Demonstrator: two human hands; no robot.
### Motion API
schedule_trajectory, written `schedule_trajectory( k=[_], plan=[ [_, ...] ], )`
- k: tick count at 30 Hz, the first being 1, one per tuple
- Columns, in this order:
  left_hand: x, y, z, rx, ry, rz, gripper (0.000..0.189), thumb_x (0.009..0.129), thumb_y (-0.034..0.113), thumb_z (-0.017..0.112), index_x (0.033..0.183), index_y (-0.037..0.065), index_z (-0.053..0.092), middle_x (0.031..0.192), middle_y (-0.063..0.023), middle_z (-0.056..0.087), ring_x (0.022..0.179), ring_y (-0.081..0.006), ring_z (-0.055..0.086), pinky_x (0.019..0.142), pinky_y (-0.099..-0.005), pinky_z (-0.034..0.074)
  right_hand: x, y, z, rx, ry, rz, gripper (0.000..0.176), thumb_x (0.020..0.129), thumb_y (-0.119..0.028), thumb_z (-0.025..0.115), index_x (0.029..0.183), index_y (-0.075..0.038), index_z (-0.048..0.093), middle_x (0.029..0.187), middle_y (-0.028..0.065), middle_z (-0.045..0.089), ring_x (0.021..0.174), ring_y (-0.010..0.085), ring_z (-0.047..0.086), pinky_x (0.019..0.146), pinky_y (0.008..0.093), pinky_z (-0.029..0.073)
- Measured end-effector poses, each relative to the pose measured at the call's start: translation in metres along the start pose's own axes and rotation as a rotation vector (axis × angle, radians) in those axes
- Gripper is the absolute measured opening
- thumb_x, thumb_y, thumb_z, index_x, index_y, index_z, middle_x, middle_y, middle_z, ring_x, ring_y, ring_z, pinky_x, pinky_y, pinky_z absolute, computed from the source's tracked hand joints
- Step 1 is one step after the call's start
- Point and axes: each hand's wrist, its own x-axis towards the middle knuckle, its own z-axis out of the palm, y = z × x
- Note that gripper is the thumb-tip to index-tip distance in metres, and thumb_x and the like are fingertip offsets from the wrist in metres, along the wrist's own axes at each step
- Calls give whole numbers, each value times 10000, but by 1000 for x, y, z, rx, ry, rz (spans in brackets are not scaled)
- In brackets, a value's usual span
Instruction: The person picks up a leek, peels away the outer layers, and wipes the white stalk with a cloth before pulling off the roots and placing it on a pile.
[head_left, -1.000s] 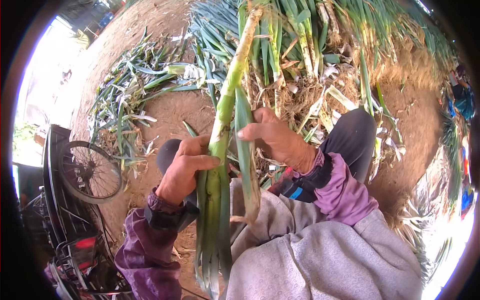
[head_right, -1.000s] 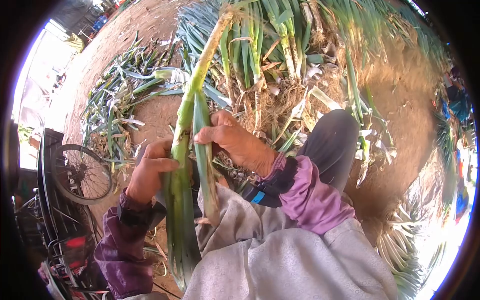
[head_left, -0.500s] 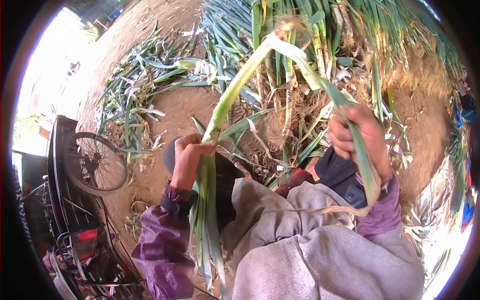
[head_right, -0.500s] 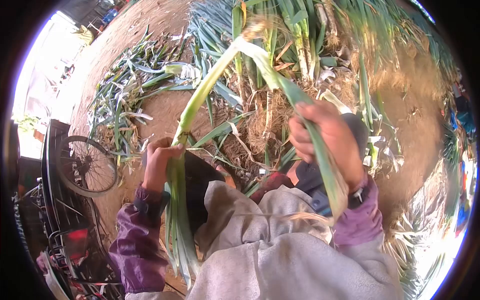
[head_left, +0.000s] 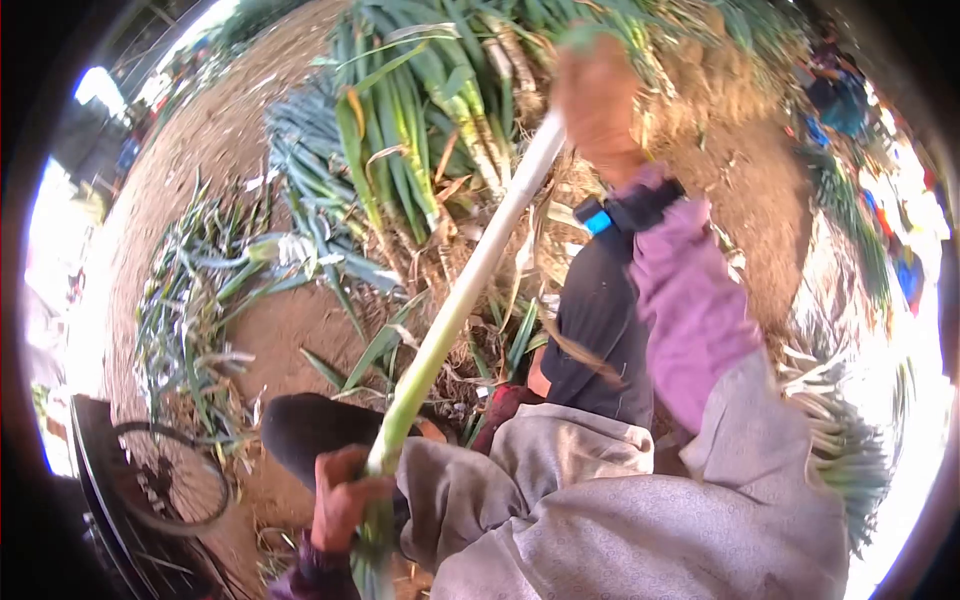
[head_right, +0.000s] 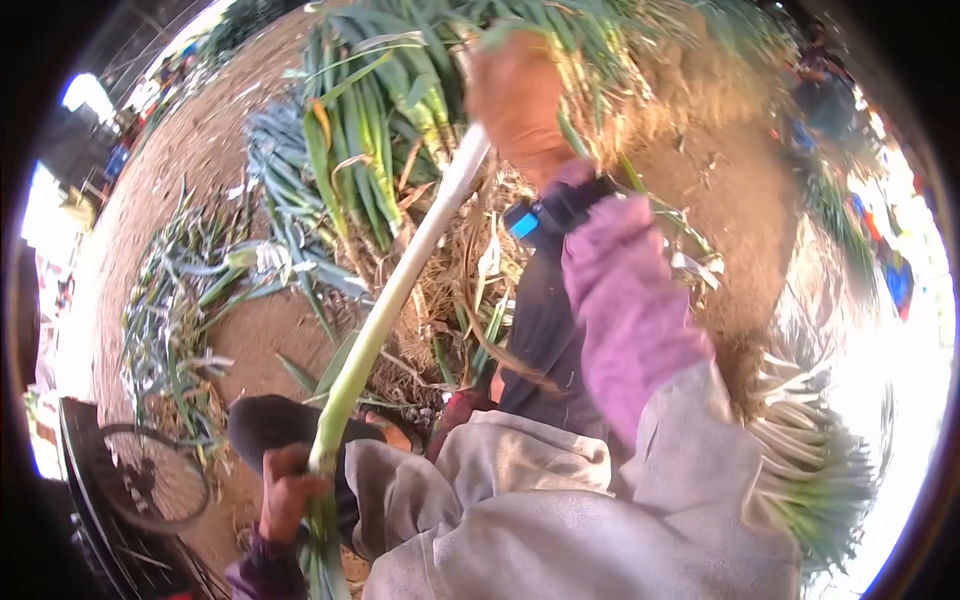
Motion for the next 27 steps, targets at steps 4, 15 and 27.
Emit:
schedule_trajectory(
  k=[4, 15, 27],
  plan=[
    [-63, -16, -3, -165, -35, -84, 234, 701, 173, 648, 821, -28, 665, 694, -48, 618, 628, -126, 557, 588, -289, 440, -10, 68, 37, -242, -188, -372, 252, 831, -254, 550, 800, -4, 547, 668, 128, 579, 588, 305, 600, 444, 370, 517],
    [-44, -4, -21, -346, 32, -209, 220, 672, 82, 720, 853, -19, 646, 692, 8, 579, 626, -72, 514, 567, -241, 413, -72, -33, 20, 311, -1110, 133, 396, 835, -387, 634, 828, 9, 632, 817, 197, 637, 785, 284, 629, 689, 419, 495],
    [16, 19, -33, -495, -197, -145, 367, 680, 52, 699, 1024, -23, 596, 822, -20, 603, 725, -102, 554, 669, -232, 442, -106, -250, -94, 2117, -1182, 1339, 303, 873, -274, 635, 932, 23, 638, 787, 70, 662, 653, 123, 639, 598, 251, 524]
  ],
)
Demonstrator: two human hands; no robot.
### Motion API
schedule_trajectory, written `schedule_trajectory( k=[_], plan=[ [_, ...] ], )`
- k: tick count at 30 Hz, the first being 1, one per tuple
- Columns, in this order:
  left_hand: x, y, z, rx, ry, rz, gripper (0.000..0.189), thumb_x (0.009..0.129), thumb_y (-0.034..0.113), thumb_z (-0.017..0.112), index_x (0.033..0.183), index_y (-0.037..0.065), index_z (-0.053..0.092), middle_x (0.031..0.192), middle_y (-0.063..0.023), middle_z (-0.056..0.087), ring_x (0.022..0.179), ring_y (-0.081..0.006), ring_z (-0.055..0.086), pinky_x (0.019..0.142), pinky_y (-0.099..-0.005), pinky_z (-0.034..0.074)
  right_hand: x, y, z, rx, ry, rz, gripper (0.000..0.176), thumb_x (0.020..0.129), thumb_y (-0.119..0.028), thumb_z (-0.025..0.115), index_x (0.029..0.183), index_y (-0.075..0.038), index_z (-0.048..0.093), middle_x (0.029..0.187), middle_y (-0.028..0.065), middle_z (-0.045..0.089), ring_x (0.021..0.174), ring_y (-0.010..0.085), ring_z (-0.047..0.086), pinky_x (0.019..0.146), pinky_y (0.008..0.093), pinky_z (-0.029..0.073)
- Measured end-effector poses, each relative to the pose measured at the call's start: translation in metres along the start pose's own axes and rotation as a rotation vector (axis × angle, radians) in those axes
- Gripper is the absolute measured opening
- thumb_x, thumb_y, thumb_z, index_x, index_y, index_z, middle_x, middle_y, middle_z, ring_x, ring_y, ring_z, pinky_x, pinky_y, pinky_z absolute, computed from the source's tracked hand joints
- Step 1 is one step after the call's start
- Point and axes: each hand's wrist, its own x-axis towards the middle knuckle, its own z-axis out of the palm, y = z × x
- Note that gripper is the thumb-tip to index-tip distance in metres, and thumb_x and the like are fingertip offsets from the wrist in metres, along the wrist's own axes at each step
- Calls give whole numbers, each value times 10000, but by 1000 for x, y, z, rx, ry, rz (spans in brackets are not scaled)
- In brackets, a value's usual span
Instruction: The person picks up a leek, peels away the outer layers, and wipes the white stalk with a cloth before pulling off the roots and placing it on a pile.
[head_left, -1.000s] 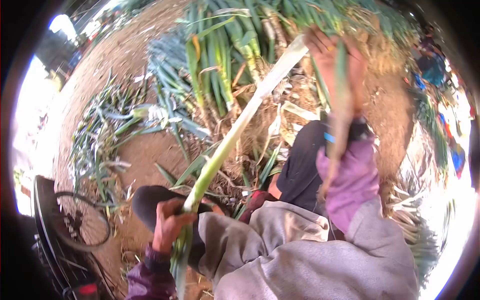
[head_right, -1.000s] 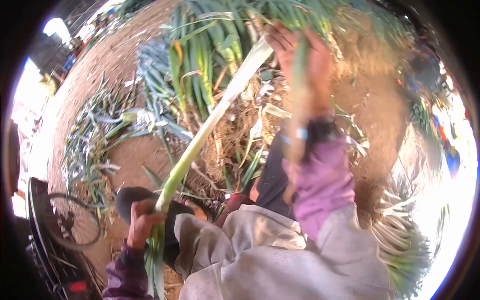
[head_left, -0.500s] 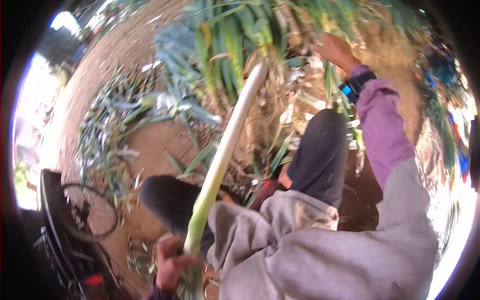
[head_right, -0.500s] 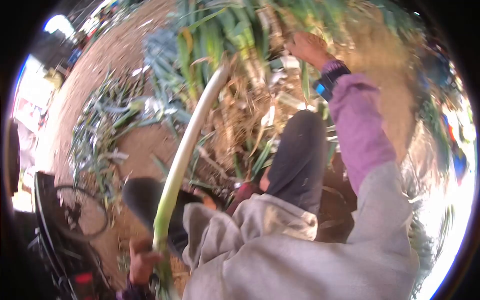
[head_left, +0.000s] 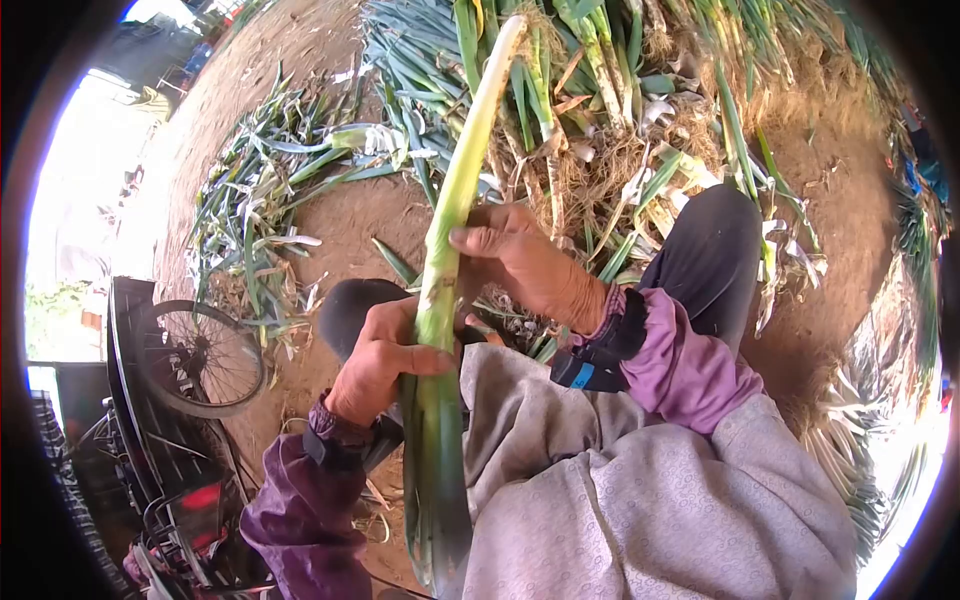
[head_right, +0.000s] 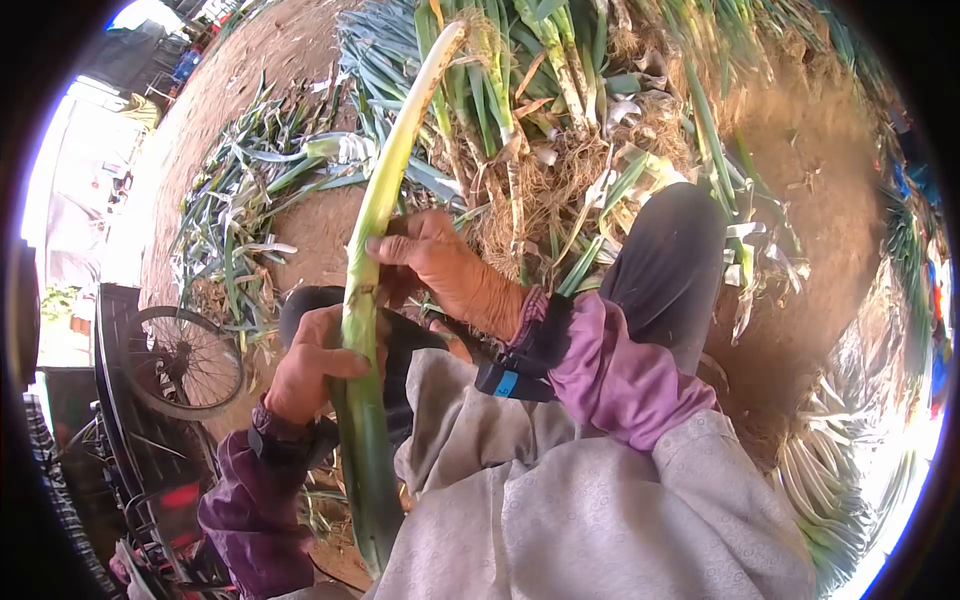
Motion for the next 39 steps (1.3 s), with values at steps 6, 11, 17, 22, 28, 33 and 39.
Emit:
schedule_trajectory(
  k=[6, 11, 17, 22, 28, 33, 39],
  plan=[
    [-17, -1, -5, 668, 264, 284, 700, 713, 212, 764, 1257, -72, 427, 894, -115, 602, 876, -237, 603, 809, -304, 464, -3, -25, 10, -149, 145, -181, 233, 931, -197, 567, 894, 27, 617, 728, 40, 632, 615, 85, 599, 550, 227, 498],
    [-8, -10, 18, 640, 286, 258, 581, 704, 135, 743, 1179, -43, 461, 842, -102, 595, 788, -195, 592, 695, -305, 472, -3, -32, 25, -289, 126, -278, 255, 933, -233, 592, 915, 18, 630, 756, 33, 638, 600, 60, 584, 524, 200, 475],
    [5, -6, 11, 401, 232, 118, 303, 704, -14, 640, 983, -18, 521, 816, -72, 607, 717, -167, 639, 622, -280, 488, -7, -35, 21, -583, 112, -360, 233, 945, -171, 547, 882, 42, 620, 722, 16, 617, 601, 67, 577, 527, 213, 477],
    [5, 4, 19, 297, 221, 77, 258, 689, -43, 569, 944, -39, 531, 799, -88, 611, 691, -195, 651, 627, -293, 502, -16, -27, 25, -792, 120, -393, 183, 875, -142, 561, 862, 29, 626, 619, 138, 598, 565, 181, 600, 528, 369, 443],
    [13, -4, 21, 180, 167, 135, 335, 693, -28, 555, 1027, -39, 541, 843, -90, 617, 742, -183, 633, 672, -292, 503, -26, -23, 26, -698, -14, -97, 250, 834, -190, 643, 852, 56, 600, 617, 145, 591, 557, 195, 610, 540, 329, 478],
    [1, 18, 24, -86, -50, 78, 584, 718, -73, 532, 1290, -26, 424, 1024, -75, 589, 869, -159, 598, 770, -285, 494, -31, -10, 25, -339, -74, -150, 327, 859, -264, 653, 971, 34, 579, 749, 99, 601, 638, 118, 550, 564, 284, 454],
    [-13, 29, 11, 229, -17, -25, 678, 745, 5, 617, 1375, 29, 369, 1045, -29, 546, 949, -113, 512, 827, -265, 429, -29, -10, 29, -762, -128, -403, 393, 829, -319, 702, 1023, 6, 594, 780, 120, 607, 663, 201, 590, 618, 331, 480]
  ],
)
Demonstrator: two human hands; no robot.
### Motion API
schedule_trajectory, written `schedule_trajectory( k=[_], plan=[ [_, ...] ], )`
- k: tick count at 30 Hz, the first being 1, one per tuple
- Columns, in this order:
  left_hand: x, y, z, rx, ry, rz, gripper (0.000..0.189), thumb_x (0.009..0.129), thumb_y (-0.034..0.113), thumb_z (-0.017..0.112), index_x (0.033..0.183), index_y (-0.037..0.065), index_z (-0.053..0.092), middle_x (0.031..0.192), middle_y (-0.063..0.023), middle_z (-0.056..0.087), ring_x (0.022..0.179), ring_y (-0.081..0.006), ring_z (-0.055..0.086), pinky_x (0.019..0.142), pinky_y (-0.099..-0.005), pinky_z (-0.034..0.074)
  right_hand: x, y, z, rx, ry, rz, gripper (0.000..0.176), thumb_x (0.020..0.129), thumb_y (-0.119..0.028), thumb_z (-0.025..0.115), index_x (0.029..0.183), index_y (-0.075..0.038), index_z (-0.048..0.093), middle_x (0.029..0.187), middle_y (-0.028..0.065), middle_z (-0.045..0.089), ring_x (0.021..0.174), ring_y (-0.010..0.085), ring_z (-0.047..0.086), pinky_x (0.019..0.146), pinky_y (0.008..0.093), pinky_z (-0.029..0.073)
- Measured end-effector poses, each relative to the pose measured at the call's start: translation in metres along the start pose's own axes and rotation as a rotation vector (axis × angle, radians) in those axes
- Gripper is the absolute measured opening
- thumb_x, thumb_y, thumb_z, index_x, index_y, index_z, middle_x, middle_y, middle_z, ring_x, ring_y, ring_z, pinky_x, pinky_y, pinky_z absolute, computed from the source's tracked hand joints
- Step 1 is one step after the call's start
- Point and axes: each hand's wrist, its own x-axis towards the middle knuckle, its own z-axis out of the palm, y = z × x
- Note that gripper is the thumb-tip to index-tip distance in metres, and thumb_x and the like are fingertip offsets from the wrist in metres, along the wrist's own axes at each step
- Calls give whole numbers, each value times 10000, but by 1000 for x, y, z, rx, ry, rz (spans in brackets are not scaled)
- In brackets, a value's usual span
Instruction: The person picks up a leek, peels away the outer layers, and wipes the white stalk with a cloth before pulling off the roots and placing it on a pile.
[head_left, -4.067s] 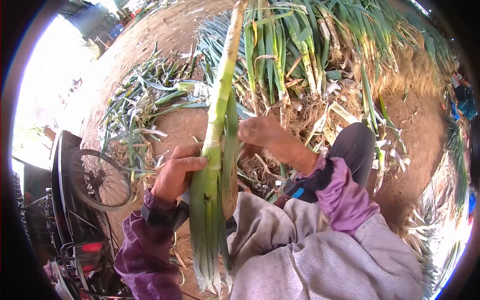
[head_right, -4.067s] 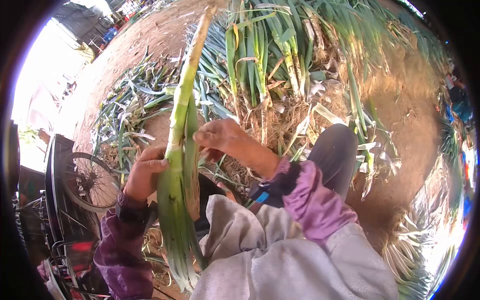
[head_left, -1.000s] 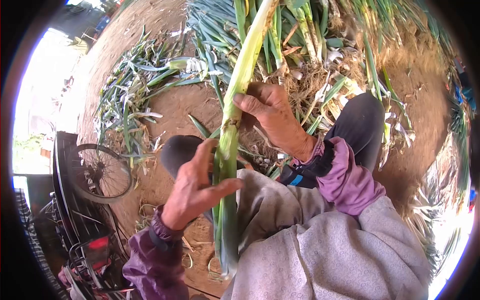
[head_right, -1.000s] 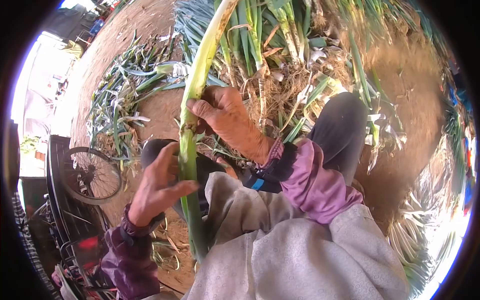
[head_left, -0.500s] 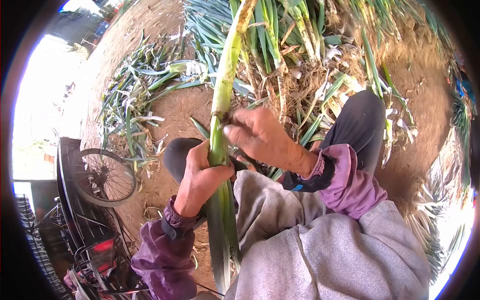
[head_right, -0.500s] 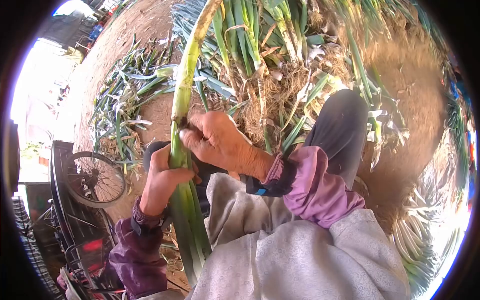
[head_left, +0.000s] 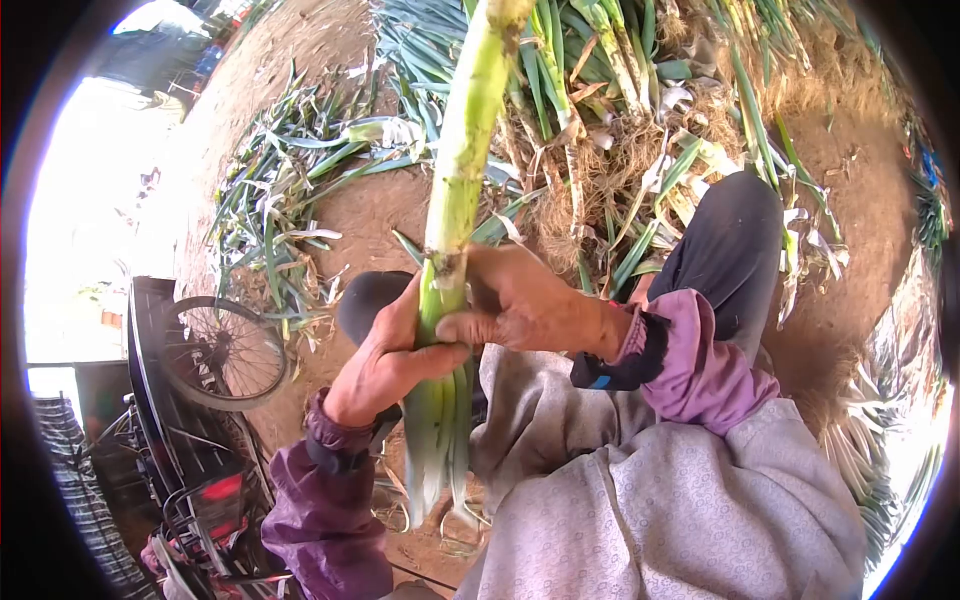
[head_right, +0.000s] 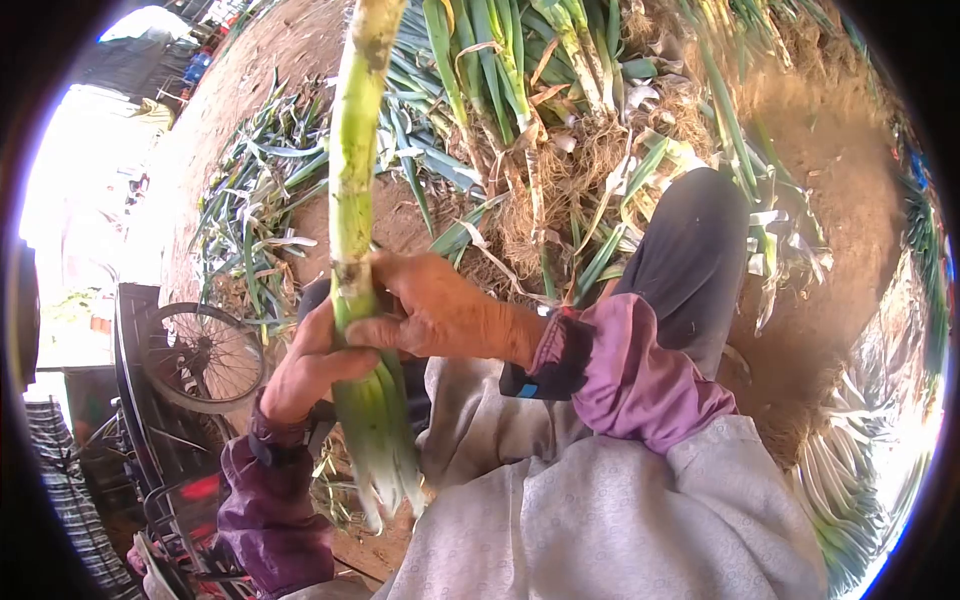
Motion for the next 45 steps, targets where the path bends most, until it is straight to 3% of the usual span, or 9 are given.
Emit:
schedule_trajectory(
  k=[9, 21, 31, 32, 34, 37, 40, 44, 45],
  plan=[
    [12, -35, 3, 12, 138, 187, 750, 737, -53, 652, 1411, 10, 326, 1045, -91, 633, 931, -119, 564, 812, -267, 460, -10, 11, 0, -154, -3, -42, 323, 797, -242, 694, 956, 21, 593, 740, 209, 622, 730, 387, 628, 637, 435, 495],
    [7, -36, 11, -251, 466, 186, 550, 689, -84, 624, 1219, -112, 481, 878, -134, 653, 691, -159, 612, 629, -253, 494, -1, 10, -14, -84, -58, 47, 248, 853, -213, 592, 868, 35, 598, 640, 202, 551, 612, 348, 603, 561, 432, 446],
    [-7, -63, 1, -225, 445, 75, 389, 676, 2, 647, 1049, -100, 603, 749, -72, 611, 573, -132, 570, 528, -247, 457, 7, 73, -105, -1542, -7, -459, 68, 778, -93, 533, 757, -40, 496, 527, 21, 415, 396, 206, 449, 386, 358, 349],
    [-13, -67, -4, -218, 453, 65, 362, 673, 16, 652, 1015, -100, 619, 736, -67, 607, 569, -130, 569, 523, -247, 454, 8, 97, -143, -1617, -54, -351, 79, 814, -107, 523, 796, -31, 520, 557, 54, 468, 451, 214, 511, 411, 369, 386],
    [-27, -84, -22, -186, 515, 76, 313, 665, 65, 640, 932, -98, 624, 681, -69, 601, 530, -140, 564, 506, -255, 453, 11, 112, -235, -1597, 79, 371, 143, 845, -160, 545, 915, -40, 581, 786, 166, 599, 744, 275, 623, 599, 408, 489],
    [-40, -106, -43, -368, 538, 98, 365, 661, 118, 629, 953, -98, 594, 642, -99, 590, 498, -169, 560, 475, -273, 458, -26, 129, -392, -1609, 155, 450, 297, 876, -179, 529, 1132, -41, 587, 760, 134, 610, 700, 283, 615, 638, 403, 502],
    [-31, -106, -50, -468, 548, 113, 417, 653, 155, 628, 981, -96, 571, 617, -111, 574, 474, -189, 551, 454, -281, 457, -12, 89, -350, -1711, -27, 377, 277, 897, -278, 507, 1061, -69, 586, 738, 130, 554, 712, 251, 579, 651, 413, 470],
    [-10, -100, -45, -487, 542, 81, 395, 643, 133, 621, 965, -91, 570, 596, -110, 558, 458, -204, 555, 436, -284, 456, 57, 35, -189, -1333, -23, 691, 386, 920, -456, 487, 869, -76, 529, 682, 74, 530, 627, 184, 553, 578, 371, 444],
    [-8, -97, -41, -467, 546, 64, 387, 642, 124, 621, 960, -92, 571, 597, -110, 558, 456, -205, 557, 434, -284, 456, 53, 49, -164, -1129, -47, 485, 457, 893, -510, 523, 854, -56, 542, 662, 88, 524, 622, 189, 552, 583, 384, 447]
  ],
)
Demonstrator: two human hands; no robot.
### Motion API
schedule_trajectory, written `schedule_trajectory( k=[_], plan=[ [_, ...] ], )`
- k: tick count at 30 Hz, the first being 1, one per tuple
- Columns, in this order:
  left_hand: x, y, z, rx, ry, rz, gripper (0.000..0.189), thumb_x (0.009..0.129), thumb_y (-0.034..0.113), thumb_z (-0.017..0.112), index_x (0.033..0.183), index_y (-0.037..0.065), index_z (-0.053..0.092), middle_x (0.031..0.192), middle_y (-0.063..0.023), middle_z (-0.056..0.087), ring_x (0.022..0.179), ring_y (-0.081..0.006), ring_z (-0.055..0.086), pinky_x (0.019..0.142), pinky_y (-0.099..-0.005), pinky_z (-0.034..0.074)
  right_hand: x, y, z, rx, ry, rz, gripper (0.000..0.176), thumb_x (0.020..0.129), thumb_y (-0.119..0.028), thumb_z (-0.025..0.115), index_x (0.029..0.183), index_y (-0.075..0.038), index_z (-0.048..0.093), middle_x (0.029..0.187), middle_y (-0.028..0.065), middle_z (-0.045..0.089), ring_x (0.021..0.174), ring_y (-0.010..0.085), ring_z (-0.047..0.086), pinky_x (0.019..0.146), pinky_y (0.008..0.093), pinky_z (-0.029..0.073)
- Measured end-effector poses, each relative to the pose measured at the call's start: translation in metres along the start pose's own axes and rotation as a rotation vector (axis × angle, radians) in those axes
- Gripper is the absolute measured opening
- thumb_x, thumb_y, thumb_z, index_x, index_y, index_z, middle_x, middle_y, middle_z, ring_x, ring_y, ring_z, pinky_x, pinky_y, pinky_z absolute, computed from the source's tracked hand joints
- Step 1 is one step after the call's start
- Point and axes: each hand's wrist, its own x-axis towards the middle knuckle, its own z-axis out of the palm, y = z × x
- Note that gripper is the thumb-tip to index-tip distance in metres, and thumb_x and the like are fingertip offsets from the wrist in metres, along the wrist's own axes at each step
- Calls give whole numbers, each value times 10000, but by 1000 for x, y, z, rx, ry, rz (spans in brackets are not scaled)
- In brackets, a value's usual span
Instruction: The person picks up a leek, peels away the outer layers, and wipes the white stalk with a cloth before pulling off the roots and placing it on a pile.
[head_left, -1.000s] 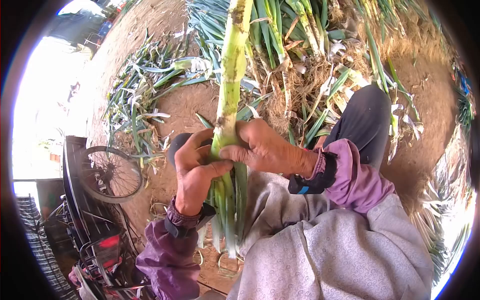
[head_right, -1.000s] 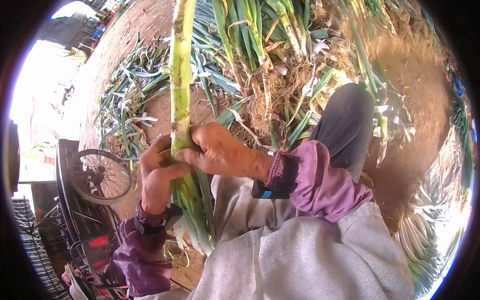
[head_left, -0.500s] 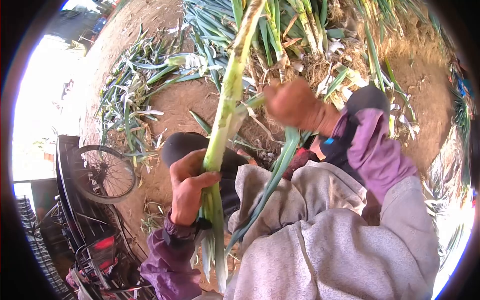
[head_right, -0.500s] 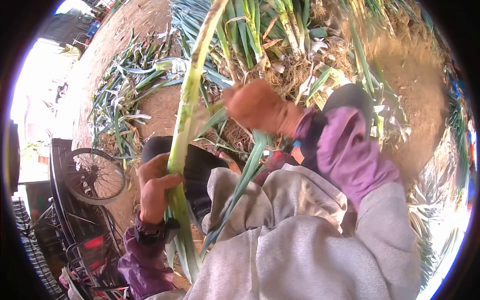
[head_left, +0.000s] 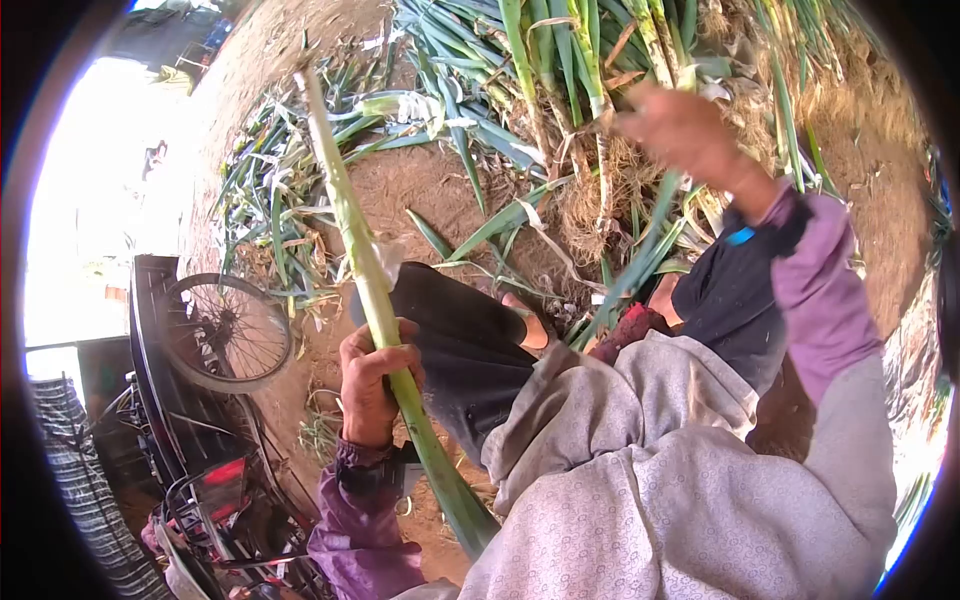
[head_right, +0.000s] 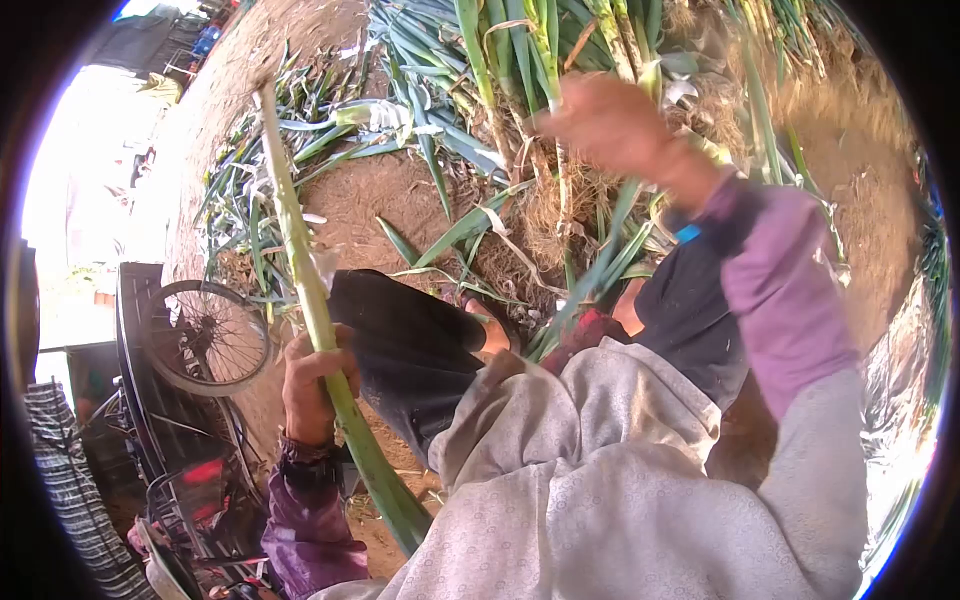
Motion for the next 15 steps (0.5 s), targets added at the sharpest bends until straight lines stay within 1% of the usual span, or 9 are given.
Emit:
schedule_trajectory(
  k=[1, 2, 3, 5, 6, 8, 11, 12, 15],
  plan=[
    [0, 1, 6, 24, 3, -8, 379, 641, 116, 621, 955, -93, 573, 597, -110, 559, 454, -205, 559, 432, -283, 457, -4, -21, 33, 108, 90, -221, 581, 850, -591, 560, 926, -15, 584, 712, 114, 576, 673, 188, 589, 604, 371, 474],
    [-2, 3, 12, -10, -37, -25, 353, 632, 71, 621, 941, -93, 578, 610, -104, 566, 448, -199, 560, 429, -279, 459, -15, -62, 20, 289, -178, -235, 725, 793, -661, 590, 1037, 22, 603, 772, 147, 629, 708, 203, 630, 643, 335, 509],
    [-4, 2, 18, -6, -50, -34, 350, 631, 60, 619, 942, -93, 579, 617, -103, 570, 447, -195, 559, 428, -279, 459, -22, -86, 45, 495, -164, -317, 787, 779, -686, 591, 1069, 46, 602, 779, 156, 646, 676, 217, 637, 623, 328, 519],
    [-9, -1, 29, -2, -65, -48, 344, 628, 38, 616, 944, -93, 580, 632, -100, 577, 447, -189, 557, 426, -278, 459, -36, -130, 47, 784, -296, -352, 732, 793, -656, 604, 1006, 45, 626, 711, 130, 630, 586, 214, 608, 526, 336, 493],
    [-14, 1, 42, 122, -21, -29, 386, 598, 114, 587, 928, -87, 574, 595, -98, 543, 440, -187, 523, 416, -276, 436, -39, -144, 58, 875, -237, -403, 672, 818, -610, 604, 977, 43, 633, 691, 116, 625, 565, 193, 597, 497, 328, 477],
    [-17, 0, 43, 68, -56, -48, 365, 603, 62, 597, 936, -88, 582, 619, -98, 560, 446, -183, 537, 430, -277, 448, -43, -162, 81, 1053, -109, -502, 562, 869, -518, 604, 920, 40, 646, 652, 87, 614, 523, 151, 575, 440, 310, 445],
    [-20, -3, 36, -5, -149, -41, 347, 594, 30, 611, 919, -90, 598, 631, -100, 584, 442, -175, 545, 434, -273, 453, -61, -164, 76, 1495, -376, -221, 387, 936, -300, 576, 674, -15, 572, 529, 5, 501, 474, 64, 481, 413, 267, 368],
    [-22, -5, 34, -13, -184, -36, 348, 587, 38, 613, 911, -89, 602, 625, -101, 584, 440, -174, 542, 433, -272, 450, -67, -163, 70, 1528, -369, -178, 314, 959, -169, 525, 688, -20, 579, 517, -20, 496, 439, 23, 443, 395, 218, 339],
    [-26, -8, 29, -72, -303, -72, 367, 569, 73, 624, 900, -85, 616, 615, -102, 583, 436, -168, 533, 430, -263, 442, -68, -158, 79, 1466, -224, -190, 303, 957, -158, 517, 696, -20, 581, 518, -18, 490, 445, 34, 454, 401, 229, 354]
  ],
)
